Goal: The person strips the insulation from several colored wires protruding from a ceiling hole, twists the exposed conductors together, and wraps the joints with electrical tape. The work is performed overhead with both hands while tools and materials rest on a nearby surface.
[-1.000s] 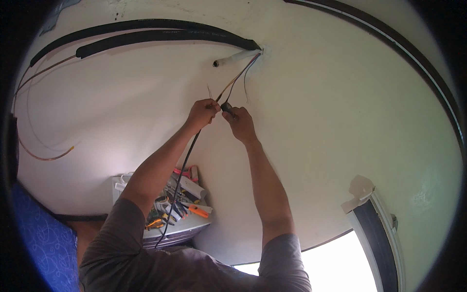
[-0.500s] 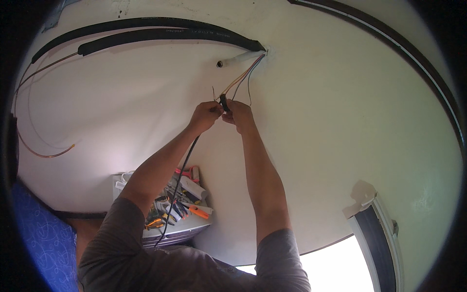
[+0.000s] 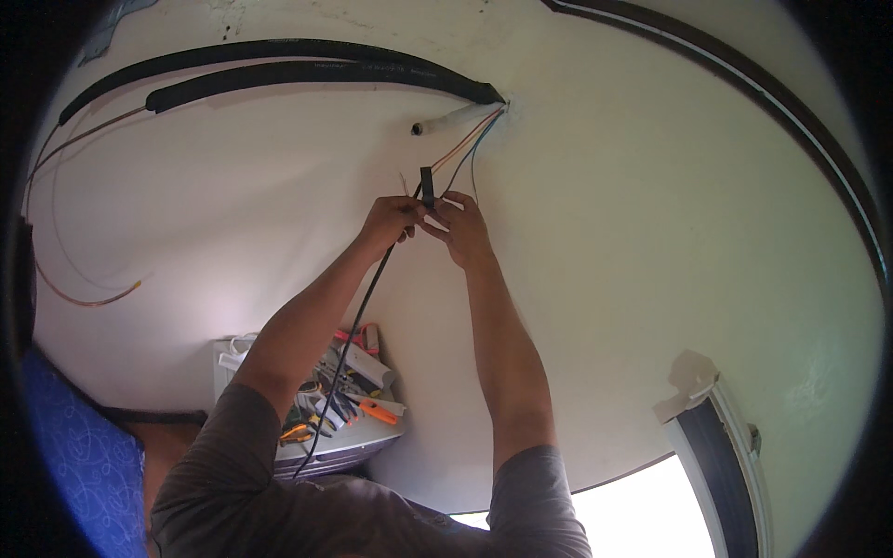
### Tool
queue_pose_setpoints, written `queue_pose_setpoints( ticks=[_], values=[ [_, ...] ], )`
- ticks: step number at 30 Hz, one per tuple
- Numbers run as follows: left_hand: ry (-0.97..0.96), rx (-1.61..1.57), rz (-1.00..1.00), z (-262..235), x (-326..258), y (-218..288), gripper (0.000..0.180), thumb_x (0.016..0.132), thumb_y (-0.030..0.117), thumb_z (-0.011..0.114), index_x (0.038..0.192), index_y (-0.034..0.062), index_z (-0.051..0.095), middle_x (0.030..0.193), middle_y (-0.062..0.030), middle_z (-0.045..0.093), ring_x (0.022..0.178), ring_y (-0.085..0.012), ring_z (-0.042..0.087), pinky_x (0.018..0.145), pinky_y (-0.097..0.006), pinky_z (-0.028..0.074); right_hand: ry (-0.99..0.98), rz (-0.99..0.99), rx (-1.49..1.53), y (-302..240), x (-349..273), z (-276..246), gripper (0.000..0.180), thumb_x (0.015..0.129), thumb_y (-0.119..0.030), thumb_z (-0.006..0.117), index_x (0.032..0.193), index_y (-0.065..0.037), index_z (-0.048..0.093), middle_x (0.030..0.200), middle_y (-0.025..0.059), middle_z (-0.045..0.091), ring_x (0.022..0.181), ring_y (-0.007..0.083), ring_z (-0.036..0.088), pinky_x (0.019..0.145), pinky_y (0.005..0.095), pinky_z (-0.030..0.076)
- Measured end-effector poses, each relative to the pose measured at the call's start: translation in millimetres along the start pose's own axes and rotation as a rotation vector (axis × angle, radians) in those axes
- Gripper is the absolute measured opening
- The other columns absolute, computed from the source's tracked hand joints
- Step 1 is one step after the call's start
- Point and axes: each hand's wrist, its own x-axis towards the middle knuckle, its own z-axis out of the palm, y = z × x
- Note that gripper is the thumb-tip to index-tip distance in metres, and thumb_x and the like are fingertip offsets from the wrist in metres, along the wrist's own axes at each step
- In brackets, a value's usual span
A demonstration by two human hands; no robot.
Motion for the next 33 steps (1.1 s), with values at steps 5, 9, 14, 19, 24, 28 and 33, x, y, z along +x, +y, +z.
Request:
queue_pose_setpoints(
  ticks=[5,9,14,19,24,28,33],
  values=[
    [0.137,-0.039,0.077,10,1,-10,0.013,0.09,0.006,0.072,0.098,-0.0021,0.077,0.079,-0.0041,0.071,0.064,-0.0116,0.062,0.057,-0.026,0.047,0.225,-0.224,-0.53,-26,-2,18,0.042,0.099,-0.022,0.071,0.129,0.0,0.052,0.112,0.0118,0.064,0.095,0.0217,0.068,0.082,0.0396,0.06],
    [0.292,0.157,0.241,20,-1,-18,0.012,0.091,0.009,0.072,0.096,-0.0006,0.078,0.077,-0.0052,0.071,0.065,-0.0124,0.06,0.061,-0.029,0.047,0.076,-0.052,-0.656,-57,-1,30,0.045,0.096,-0.046,0.072,0.11,-0.004,0.063,0.092,0.0041,0.06,0.075,0.0145,0.059,0.067,0.0319,0.053],
    [0.361,0.388,0.408,16,-6,-18,0.013,0.094,0.013,0.069,0.097,0.003,0.077,0.074,-0.0092,0.069,0.065,-0.0155,0.062,0.064,-0.033,0.05,0.047,0.066,-0.492,-64,-11,33,0.056,0.094,-0.063,0.069,0.082,-0.008,0.069,0.075,0.0017,0.057,0.067,0.014,0.05,0.063,0.0323,0.043],
    [0.231,0.429,0.228,9,-3,-7,0.011,0.094,0.01,0.065,0.093,0.003,0.073,0.073,-0.0083,0.067,0.064,-0.0155,0.065,0.061,-0.035,0.051,0.04,0.145,-0.924,-59,-13,24,0.057,0.096,-0.06,0.069,0.073,-0.008,0.07,0.071,0.0036,0.059,0.069,0.0164,0.051,0.066,0.0331,0.043],
    [0.114,0.136,0.022,5,0,4,0.01,0.091,0.009,0.065,0.086,0.002,0.068,0.069,-0.0025,0.06,0.06,-0.0106,0.059,0.052,-0.03,0.044,-0.083,-0.22,-1.071,-30,-17,2,0.047,0.101,-0.043,0.065,0.091,0.001,0.077,0.076,0.013,0.065,0.077,0.0264,0.065,0.073,0.0384,0.051],
    [0.05,-0.26,-0.089,9,-6,6,0.013,0.09,0.011,0.067,0.081,0.0012,0.069,0.067,-0.0007,0.056,0.056,-0.0096,0.05,0.05,-0.028,0.037,0.024,-0.403,-1.202,-5,-7,-10,0.025,0.101,-0.024,0.067,0.108,-0.002,0.077,0.099,0.0191,0.071,0.09,0.0328,0.07,0.082,0.0426,0.053],
    [0.016,-0.302,-0.128,14,-5,3,0.013,0.089,0.014,0.07,0.082,0.0024,0.069,0.068,0.0,0.056,0.056,-0.0097,0.049,0.051,-0.028,0.037,0.112,-0.27,-0.775,14,1,-2,0.027,0.103,-0.018,0.062,0.113,0.004,0.073,0.102,0.0116,0.071,0.093,0.0224,0.07,0.081,0.038,0.059]
  ],
)
